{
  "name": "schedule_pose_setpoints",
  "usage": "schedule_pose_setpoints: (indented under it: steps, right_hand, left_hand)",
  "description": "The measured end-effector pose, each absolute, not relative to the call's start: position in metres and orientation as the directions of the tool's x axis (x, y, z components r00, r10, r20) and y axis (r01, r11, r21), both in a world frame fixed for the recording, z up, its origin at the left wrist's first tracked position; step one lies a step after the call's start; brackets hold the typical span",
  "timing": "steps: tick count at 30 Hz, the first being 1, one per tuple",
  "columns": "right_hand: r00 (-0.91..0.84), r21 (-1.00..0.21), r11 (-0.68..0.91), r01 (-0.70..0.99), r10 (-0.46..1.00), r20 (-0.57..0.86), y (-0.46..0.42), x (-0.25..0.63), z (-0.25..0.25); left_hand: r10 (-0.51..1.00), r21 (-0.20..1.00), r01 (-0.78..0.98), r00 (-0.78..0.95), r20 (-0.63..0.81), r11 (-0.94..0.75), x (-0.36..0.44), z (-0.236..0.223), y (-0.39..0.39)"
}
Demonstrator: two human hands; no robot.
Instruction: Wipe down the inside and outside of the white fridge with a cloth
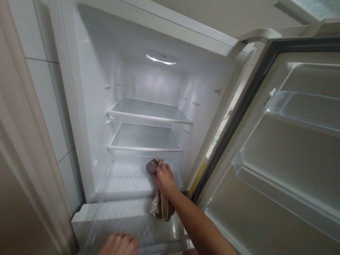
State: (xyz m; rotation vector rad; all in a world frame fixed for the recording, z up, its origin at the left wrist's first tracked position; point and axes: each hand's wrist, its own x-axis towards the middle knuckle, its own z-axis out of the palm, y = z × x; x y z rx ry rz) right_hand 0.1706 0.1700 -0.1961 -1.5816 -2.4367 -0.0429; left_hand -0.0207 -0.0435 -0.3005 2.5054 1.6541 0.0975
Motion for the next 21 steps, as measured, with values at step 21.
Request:
schedule_pose_setpoints:
  steps: [21]
  right_hand:
    - [-0.925,-0.270,0.886,0.377,0.375,-0.059,0.130,0.115,-0.214]
  left_hand:
    - [0.978,0.081,0.975,0.206,0.038,-0.209,-0.027,-0.275,-0.037]
